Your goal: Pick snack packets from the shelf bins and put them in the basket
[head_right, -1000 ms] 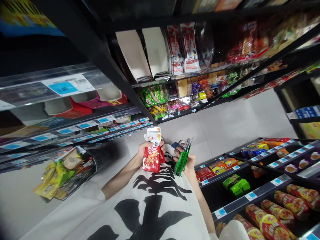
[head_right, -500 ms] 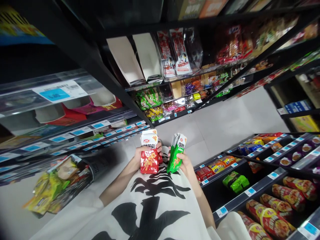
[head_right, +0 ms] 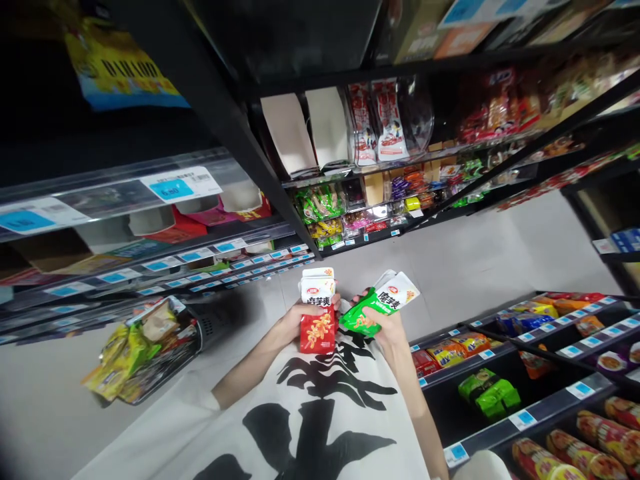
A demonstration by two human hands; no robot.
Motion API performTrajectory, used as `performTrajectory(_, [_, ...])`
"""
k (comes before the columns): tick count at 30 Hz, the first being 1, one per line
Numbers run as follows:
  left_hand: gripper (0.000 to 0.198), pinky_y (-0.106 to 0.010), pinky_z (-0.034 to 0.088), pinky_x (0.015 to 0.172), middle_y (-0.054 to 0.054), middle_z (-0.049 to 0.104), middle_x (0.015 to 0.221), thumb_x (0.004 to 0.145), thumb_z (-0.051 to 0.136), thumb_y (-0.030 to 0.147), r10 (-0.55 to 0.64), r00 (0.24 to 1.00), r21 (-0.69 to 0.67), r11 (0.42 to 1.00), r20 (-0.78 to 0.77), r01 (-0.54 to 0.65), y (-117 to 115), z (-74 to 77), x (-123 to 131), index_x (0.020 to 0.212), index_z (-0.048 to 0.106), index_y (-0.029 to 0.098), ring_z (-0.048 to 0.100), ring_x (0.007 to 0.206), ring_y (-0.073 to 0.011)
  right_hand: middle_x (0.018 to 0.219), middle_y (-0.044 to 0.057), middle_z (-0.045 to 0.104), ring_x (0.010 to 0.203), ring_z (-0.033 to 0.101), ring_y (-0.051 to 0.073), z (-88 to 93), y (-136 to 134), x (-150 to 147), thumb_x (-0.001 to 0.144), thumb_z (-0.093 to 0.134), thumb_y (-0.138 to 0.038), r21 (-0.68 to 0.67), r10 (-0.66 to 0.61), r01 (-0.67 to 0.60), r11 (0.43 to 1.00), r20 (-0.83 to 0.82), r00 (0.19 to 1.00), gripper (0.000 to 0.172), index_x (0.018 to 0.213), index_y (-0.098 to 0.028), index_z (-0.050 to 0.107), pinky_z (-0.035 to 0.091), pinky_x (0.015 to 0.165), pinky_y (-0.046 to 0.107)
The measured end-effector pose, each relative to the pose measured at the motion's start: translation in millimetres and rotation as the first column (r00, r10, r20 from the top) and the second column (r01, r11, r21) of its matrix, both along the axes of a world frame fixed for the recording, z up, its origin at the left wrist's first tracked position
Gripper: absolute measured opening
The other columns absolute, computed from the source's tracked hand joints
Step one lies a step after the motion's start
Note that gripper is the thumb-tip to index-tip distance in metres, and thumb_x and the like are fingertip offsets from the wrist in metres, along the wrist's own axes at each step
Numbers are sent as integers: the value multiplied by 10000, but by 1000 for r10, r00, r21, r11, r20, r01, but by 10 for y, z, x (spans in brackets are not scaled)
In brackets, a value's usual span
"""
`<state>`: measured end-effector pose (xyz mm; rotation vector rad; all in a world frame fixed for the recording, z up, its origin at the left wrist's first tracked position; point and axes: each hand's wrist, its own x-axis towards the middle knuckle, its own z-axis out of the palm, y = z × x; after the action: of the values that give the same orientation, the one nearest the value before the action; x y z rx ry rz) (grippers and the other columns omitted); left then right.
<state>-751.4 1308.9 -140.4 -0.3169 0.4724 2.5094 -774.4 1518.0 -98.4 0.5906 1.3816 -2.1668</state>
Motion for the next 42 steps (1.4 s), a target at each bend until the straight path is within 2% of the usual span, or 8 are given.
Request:
performTrajectory(9, [418,-320,556,787,-33,681,1003,676,801,128,63,992,-161,986,111,-45,-33,-63,23,1064,652,179,674,862,-180,854,38,739,796,717,240,-47,-354,34,577,898,-225,129,-120,119,984,-6,993,527,1058,-197,685,601,748,369])
performTrajectory(16, [358,-325,565,777,-41,686,913,704,801,199,73,994,-188,981,81,-56,-240,-41,-31,1029,655,160,669,809,-186,950,82,767,825,738,271,66,-392,60,487,931,-199,70,169,-184,980,179,969,541,980,-145,716,604,801,407])
performTrajectory(19, [446,-283,547,750,-24,676,928,667,828,187,238,971,-328,916,-19,-231,-343,-1,-197,1077,654,189,640,801,-162,929,74,769,810,742,275,53,-446,126,484,926,-180,55,211,-226,973,195,958,580,1018,-156,700,602,772,403])
performTrajectory(22, [537,-260,527,804,-16,672,928,597,878,163,322,912,-486,773,-254,-408,-450,49,-418,1090,666,193,624,828,-149,930,79,764,785,741,270,28,-497,124,487,930,-186,16,249,-256,967,176,952,583,1016,-152,687,601,720,388])
performTrajectory(25, [623,-282,513,898,-33,689,955,529,908,99,179,911,-589,713,-373,-381,-537,110,-565,1104,680,170,634,875,-164,978,90,757,817,741,255,19,-506,100,514,929,-191,-26,281,-281,960,135,950,557,1012,-144,684,604,754,380])
performTrajectory(29, [707,-309,506,939,-73,714,1034,502,914,66,-98,891,-596,775,-444,-212,-513,105,-652,1165,689,169,665,939,-203,975,83,751,847,737,256,14,-506,87,526,920,-178,-121,364,-348,930,145,920,577,1045,-146,669,605,789,400])
performTrajectory(34, [771,-362,528,904,-106,738,982,412,976,226,-172,858,-465,881,-484,-86,-364,-33,-841,1131,710,147,686,989,-293,835,39,725,771,708,232,-97,-580,69,535,866,-191,-276,493,-439,855,172,853,451,935,-168,657,587,713,356])
performTrajectory(42, [481,-316,545,794,-117,744,1024,777,792,411,-310,801,-581,812,-512,-57,-296,134,-707,1178,705,161,696,856,-232,698,-80,586,579,560,118,-472,-471,218,425,817,-156,-493,388,-248,834,205,899,509,865,-236,574,536,575,270])
